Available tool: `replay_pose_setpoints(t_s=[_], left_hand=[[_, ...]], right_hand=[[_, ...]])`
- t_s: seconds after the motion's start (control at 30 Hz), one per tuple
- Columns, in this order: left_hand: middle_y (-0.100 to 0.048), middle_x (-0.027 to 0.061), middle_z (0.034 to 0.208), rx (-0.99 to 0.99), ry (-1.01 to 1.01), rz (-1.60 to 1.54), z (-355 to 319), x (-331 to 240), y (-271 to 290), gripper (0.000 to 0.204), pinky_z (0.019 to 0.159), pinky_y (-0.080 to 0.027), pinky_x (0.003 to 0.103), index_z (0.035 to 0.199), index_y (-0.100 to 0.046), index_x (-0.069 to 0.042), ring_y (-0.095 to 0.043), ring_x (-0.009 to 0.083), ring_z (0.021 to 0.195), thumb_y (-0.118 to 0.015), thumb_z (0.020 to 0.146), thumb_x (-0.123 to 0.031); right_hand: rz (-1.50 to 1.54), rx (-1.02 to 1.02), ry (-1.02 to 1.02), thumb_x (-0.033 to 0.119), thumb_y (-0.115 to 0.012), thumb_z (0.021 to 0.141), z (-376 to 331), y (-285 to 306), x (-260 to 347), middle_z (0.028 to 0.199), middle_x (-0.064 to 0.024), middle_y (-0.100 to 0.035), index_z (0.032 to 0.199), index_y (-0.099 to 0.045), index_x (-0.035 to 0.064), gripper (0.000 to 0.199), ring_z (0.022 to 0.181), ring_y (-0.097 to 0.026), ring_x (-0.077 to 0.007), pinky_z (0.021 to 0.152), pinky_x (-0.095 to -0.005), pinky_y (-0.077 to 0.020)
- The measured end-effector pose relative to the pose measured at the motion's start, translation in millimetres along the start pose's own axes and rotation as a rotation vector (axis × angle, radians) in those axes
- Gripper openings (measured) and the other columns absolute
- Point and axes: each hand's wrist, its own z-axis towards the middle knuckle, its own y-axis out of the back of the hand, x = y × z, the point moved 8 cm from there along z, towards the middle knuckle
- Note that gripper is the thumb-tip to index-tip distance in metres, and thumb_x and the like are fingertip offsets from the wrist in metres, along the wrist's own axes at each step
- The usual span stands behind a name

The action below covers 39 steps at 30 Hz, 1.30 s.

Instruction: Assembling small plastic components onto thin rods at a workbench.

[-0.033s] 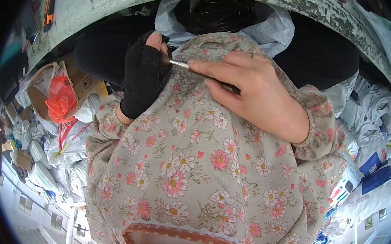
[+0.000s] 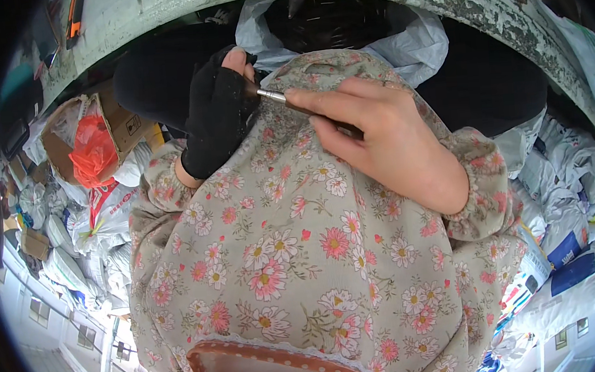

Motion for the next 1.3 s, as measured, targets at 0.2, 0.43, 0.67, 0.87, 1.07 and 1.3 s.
replay_pose_setpoints(t_s=[0.2, 0.43, 0.67, 0.87, 1.07, 1.3], left_hand=[[-0.052, 0.0002, 0.074, 0.256, -0.074, 0.204, -2, 13, -3, 0.01, 0.059, -0.037, 0.023, 0.089, -0.06, -0.004, -0.047, 0.0076, 0.068, -0.06, 0.084, -0.014], [-0.057, 0.0088, 0.086, 0.014, -0.75, 0.923, -3, -34, -14, 0.02, 0.066, -0.045, 0.029, 0.08, -0.064, -0.005, -0.056, 0.0211, 0.078, -0.074, 0.063, 0.0], [-0.058, 0.0081, 0.085, -0.259, -0.564, 0.41, 24, -40, 4, 0.02, 0.067, -0.046, 0.031, 0.08, -0.065, -0.003, -0.058, 0.0224, 0.08, -0.073, 0.062, 0.002], [-0.06, 0.0121, 0.099, -0.327, -0.69, 0.897, 80, -84, 4, 0.026, 0.072, -0.047, 0.033, 0.098, -0.066, -0.011, -0.059, 0.0262, 0.085, -0.065, 0.073, -0.007], [-0.058, 0.016, 0.101, -0.327, -0.808, 1.117, 118, -75, 14, 0.022, 0.082, -0.044, 0.038, 0.098, -0.064, -0.006, -0.054, 0.0327, 0.098, -0.061, 0.077, -0.013], [-0.061, 0.0136, 0.092, -0.404, -0.861, 1.09, 94, -85, 12, 0.017, 0.075, -0.046, 0.034, 0.096, -0.062, -0.002, -0.059, 0.0285, 0.087, -0.057, 0.082, -0.01]], right_hand=[[0.168, 0.08, -0.112, 0.006, -0.064, 0.076, 0, -10, -42, 0.076, -0.0095, -0.06, 0.106, -0.064, 0.0064, 0.03, 0.062, -0.056, -0.0201, 0.057, -0.0279, -0.0443], [-0.073, 0.11, -0.096, 0.014, -0.062, 0.08, 33, -20, -107, 0.085, -0.0129, -0.063, 0.107, -0.063, 0.0077, 0.028, 0.073, -0.061, -0.0244, 0.066, -0.0326, -0.0473], [-0.568, 0.021, 0.114, 0.019, -0.06, 0.077, 92, -78, -219, 0.097, -0.0164, -0.061, 0.099, -0.063, 0.008, 0.025, 0.093, -0.057, -0.0353, 0.082, -0.0409, -0.0445], [-0.321, 0.231, -0.219, 0.018, -0.056, 0.082, 70, -69, -194, 0.113, -0.016, -0.058, 0.113, -0.06, 0.0109, 0.032, 0.105, -0.055, -0.0308, 0.089, -0.0365, -0.0437], [0.204, 0.008, -0.23, 0.022, -0.064, 0.081, 26, 92, -69, 0.076, -0.0079, -0.066, 0.092, -0.068, 0.004, 0.021, 0.074, -0.061, -0.012, 0.069, -0.0244, -0.0468], [-0.989, -0.857, -0.237, 0.027, -0.063, 0.08, 25, 232, -119, 0.085, -0.011, -0.066, 0.113, -0.057, 0.0074, 0.039, 0.08, -0.064, -0.0229, 0.071, -0.0329, -0.0488]])
